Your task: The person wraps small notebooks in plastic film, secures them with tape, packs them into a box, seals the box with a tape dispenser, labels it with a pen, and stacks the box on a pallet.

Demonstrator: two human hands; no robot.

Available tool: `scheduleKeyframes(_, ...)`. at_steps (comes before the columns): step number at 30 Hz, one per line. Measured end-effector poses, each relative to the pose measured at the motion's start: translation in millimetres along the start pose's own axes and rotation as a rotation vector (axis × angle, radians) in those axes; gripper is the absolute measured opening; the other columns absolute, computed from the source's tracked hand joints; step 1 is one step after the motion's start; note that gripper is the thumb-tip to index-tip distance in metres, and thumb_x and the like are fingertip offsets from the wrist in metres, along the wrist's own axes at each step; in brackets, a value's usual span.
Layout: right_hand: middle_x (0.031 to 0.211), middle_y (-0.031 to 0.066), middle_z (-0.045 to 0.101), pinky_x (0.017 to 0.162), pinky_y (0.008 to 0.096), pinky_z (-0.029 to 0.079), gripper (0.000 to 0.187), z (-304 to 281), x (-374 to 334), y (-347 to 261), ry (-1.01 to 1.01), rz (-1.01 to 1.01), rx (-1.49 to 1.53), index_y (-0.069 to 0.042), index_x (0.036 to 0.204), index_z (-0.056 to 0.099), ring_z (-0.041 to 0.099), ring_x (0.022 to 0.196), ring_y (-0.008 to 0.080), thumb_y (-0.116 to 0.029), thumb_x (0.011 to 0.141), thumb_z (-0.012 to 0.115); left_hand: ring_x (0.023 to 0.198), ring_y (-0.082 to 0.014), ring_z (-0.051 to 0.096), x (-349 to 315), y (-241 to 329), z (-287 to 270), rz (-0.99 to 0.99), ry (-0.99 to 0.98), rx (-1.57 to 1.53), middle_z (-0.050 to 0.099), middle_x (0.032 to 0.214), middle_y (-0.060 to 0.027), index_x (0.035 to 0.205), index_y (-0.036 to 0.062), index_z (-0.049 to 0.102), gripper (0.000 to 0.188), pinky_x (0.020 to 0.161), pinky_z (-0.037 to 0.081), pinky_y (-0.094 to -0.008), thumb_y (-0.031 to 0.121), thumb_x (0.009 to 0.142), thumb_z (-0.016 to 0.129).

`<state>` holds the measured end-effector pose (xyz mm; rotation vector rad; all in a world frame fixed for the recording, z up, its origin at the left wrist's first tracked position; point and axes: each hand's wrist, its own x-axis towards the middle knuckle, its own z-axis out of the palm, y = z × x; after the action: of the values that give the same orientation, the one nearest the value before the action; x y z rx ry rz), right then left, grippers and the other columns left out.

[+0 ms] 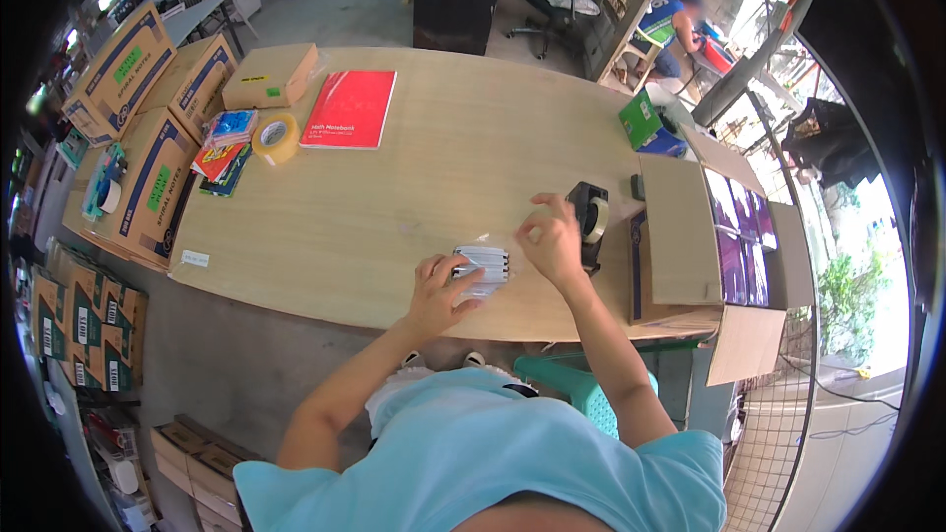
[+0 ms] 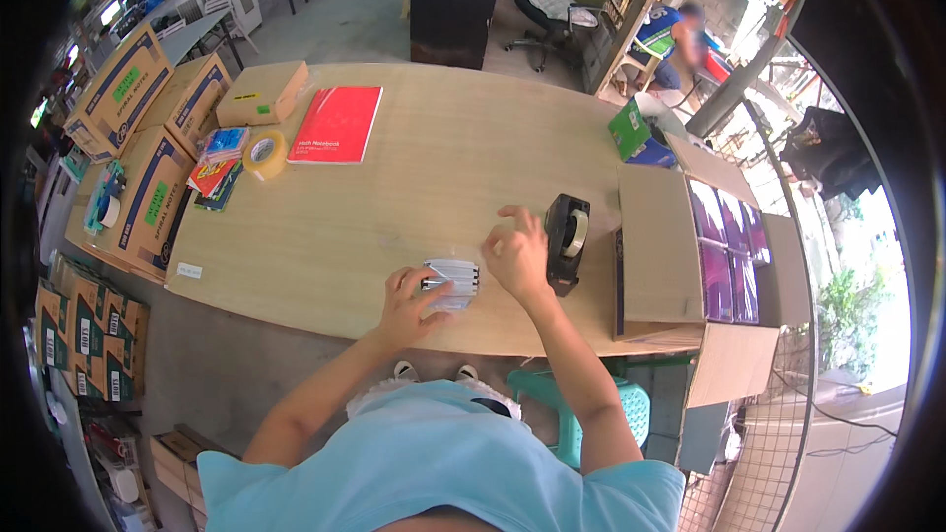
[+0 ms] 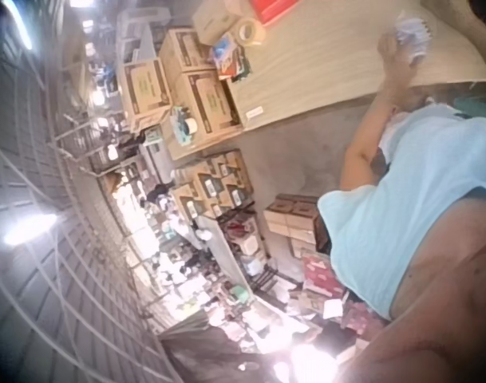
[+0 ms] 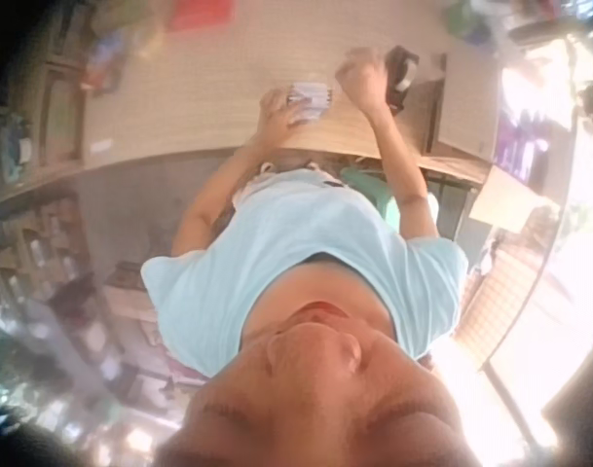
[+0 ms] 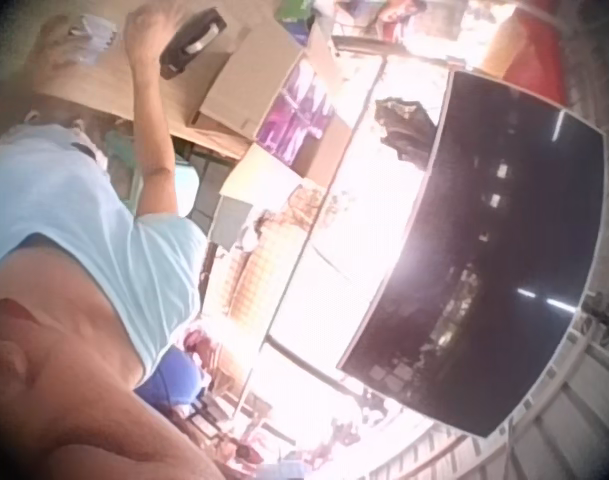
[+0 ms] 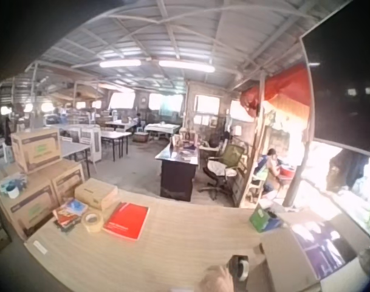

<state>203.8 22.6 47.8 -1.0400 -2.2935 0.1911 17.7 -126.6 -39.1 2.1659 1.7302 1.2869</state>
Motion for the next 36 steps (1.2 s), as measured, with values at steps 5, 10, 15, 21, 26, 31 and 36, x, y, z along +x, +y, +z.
scheduleKeyframes(5,0.111,0.003,0.064,0.077,0.0385,0.053,0.024,-57.5,24.0,-26.6,-0.408,-0.345,0.218,-0.012,0.093,0.069,0.066,0.091,0.027,-0.01,0.07,0.075,0.12,-0.0309,0.048,27.5,-28.7,-23.8,0.21,-0.257,0.001,0.054,0.125,-0.0091,0.127,0.0173,0.061,0.067,0.104,0.034,-0.0498,0.042,0.068,0.08)
scheduleKeyframes(10,0.109,0.0037,0.067,0.069,0.042,0.052,0.02,-1.4,32.7,4.8,-0.907,-0.527,-0.105,-0.011,0.093,0.069,0.066,0.09,0.0277,-0.006,0.073,0.072,0.13,-0.0308,0.043,52.7,-52.7,-25.7,0.488,-0.561,-0.043,0.046,0.136,-0.0095,0.137,0.0207,0.052,0.086,0.112,0.028,-0.0576,0.054,0.063,0.081)
scheduleKeyframes(15,0.093,0.0053,0.067,0.064,0.0412,0.053,0.016,16.0,47.8,7.9,-0.96,-0.504,0.116,-0.011,0.09,0.068,0.066,0.081,0.0262,-0.004,0.075,0.068,0.14,-0.0316,0.032,68.2,-55.0,-39.2,0.518,-0.778,-0.003,0.032,0.151,-0.0099,0.145,0.0307,0.045,0.097,0.114,0.024,-0.0603,0.059,0.059,0.081)
scheduleKeyframes(21,0.108,0.0029,0.055,0.073,0.0394,0.052,0.025,21.4,50.6,-21.0,-0.71,-0.592,0.269,-0.018,0.089,0.071,0.06,0.096,0.0243,-0.006,0.068,0.074,0.142,-0.0338,0.027,72.6,-56.4,-41.9,0.492,-0.818,0.028,0.026,0.156,-0.0103,0.146,0.038,0.042,0.1,0.114,0.025,-0.0568,0.06,0.057,0.08)
scheduleKeyframes(26,0.112,0.002,0.051,0.086,0.0414,0.05,0.028,45.9,46.0,-17.9,-0.61,-0.61,0.248,-0.019,0.089,0.072,0.052,0.11,0.0245,-0.007,0.065,0.076,0.139,-0.0367,0.029,66.7,-67.8,-29.6,0.481,-0.774,-0.049,0.033,0.15,-0.0126,0.139,0.0356,0.052,0.092,0.114,0.027,-0.0529,0.059,0.056,0.081)
scheduleKeyframes(31,0.134,0.0054,0.047,0.099,0.045,0.048,0.043,80.5,13.5,13.3,-0.397,-0.446,0.637,-0.013,0.107,0.065,0.046,0.125,0.0289,-0.004,0.068,0.078,0.136,-0.0375,0.034,48.0,-71.7,-7.0,0.382,-0.548,-0.01,0.036,0.147,-0.0144,0.119,0.0228,0.069,0.059,0.113,0.023,-0.0598,0.054,0.07,0.077)
scheduleKeyframes(36,0.151,0.0125,0.029,0.092,0.0415,0.052,0.079,93.9,-20.6,24.1,-0.397,0.129,0.945,-0.011,0.141,0.036,0.046,0.127,0.031,-0.005,0.075,0.08,0.137,-0.04,0.032,27.5,-39.2,-9.3,0.097,-0.182,-0.049,0.033,0.149,-0.0175,0.114,0.0193,0.07,0.052,0.112,0.02,-0.0618,0.054,0.075,0.074)
